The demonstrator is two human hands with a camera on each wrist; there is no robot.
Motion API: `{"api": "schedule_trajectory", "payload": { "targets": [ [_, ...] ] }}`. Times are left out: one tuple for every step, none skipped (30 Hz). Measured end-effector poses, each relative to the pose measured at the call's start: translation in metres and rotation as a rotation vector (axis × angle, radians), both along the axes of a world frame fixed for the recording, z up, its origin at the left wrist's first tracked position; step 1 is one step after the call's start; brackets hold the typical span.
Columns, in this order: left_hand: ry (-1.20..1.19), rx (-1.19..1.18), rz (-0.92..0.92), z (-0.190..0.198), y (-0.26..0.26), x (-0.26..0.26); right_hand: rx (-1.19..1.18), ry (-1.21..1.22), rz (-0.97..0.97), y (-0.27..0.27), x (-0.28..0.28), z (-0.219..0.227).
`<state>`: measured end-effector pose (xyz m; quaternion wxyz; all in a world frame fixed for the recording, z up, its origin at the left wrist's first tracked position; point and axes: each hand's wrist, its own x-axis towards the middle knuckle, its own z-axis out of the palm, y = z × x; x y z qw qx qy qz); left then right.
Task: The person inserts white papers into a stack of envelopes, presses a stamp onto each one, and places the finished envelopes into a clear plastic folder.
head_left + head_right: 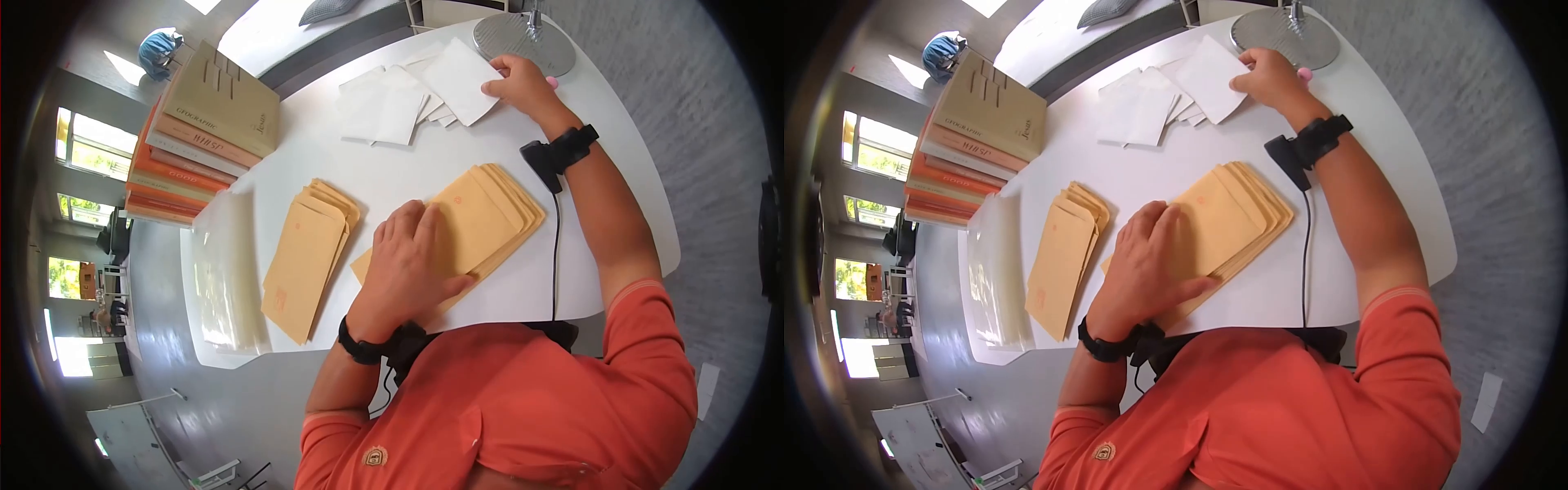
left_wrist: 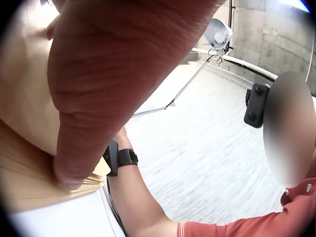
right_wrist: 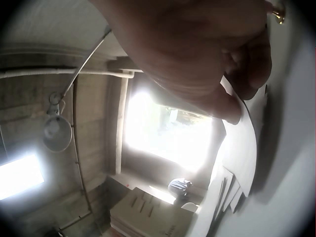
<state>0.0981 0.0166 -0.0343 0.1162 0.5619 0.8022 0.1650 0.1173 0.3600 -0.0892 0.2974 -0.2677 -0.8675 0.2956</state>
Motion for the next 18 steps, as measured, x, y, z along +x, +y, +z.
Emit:
{"api": "schedule_trajectory", "payload": {
  "targets": [
    [0.004,0.037,0.011,0.003,-0.001,0.0,-0.244,0.107,0.052,0.002,0.004,0.001],
    [0.008,0.073,0.023,0.006,-0.002,-0.001,-0.489,0.217,0.104,0.0,0.008,0.008],
    [0.012,0.1,0.018,0.007,-0.003,-0.003,-0.495,0.217,0.099,-0.001,0.01,0.013],
    [0.01,0.092,0.012,0.01,-0.005,-0.004,-0.56,0.361,0.154,-0.003,0.012,0.018],
    [0.023,0.125,0.024,0.013,-0.007,-0.006,-0.618,0.509,0.209,-0.003,0.015,0.027],
    [0.035,0.159,0.038,0.017,-0.008,-0.008,-0.62,0.511,0.202,-0.005,0.022,0.041],
    [0.061,0.169,0.052,0.022,-0.01,-0.008,-0.582,0.475,0.142,-0.009,0.033,0.058],
    [0.06,0.168,0.051,0.025,-0.013,-0.01,-0.543,0.437,0.086,-0.015,0.043,0.076],
    [0.056,0.201,0.057,0.027,-0.017,-0.013,-0.545,0.437,0.086,-0.024,0.05,0.095],
    [0.054,0.234,0.064,0.029,-0.018,-0.014,-0.517,0.543,0.189,-0.036,0.057,0.113],
    [0.012,0.243,0.106,0.032,-0.019,-0.014,-0.491,0.65,0.294,-0.046,0.062,0.125],
    [0.016,0.236,0.11,0.033,-0.021,-0.015,-0.5,0.653,0.297,-0.056,0.066,0.132],
    [0.049,0.253,0.124,0.033,-0.023,-0.018,-0.484,0.678,0.306,-0.065,0.07,0.137],
    [0.081,0.271,0.135,0.033,-0.026,-0.02,-0.468,0.703,0.313,-0.073,0.073,0.139],
    [0.097,0.287,0.13,0.032,-0.028,-0.022,-0.475,0.709,0.313,-0.08,0.075,0.14],
    [0.101,0.283,0.128,0.032,-0.029,-0.023,-0.438,0.646,0.36,-0.087,0.077,0.141],
    [0.12,0.284,0.13,0.031,-0.03,-0.023,-0.4,0.581,0.406,-0.091,0.078,0.141],
    [0.136,0.286,0.131,0.031,-0.031,-0.023,-0.401,0.583,0.404,-0.091,0.077,0.14]
  ]
}}
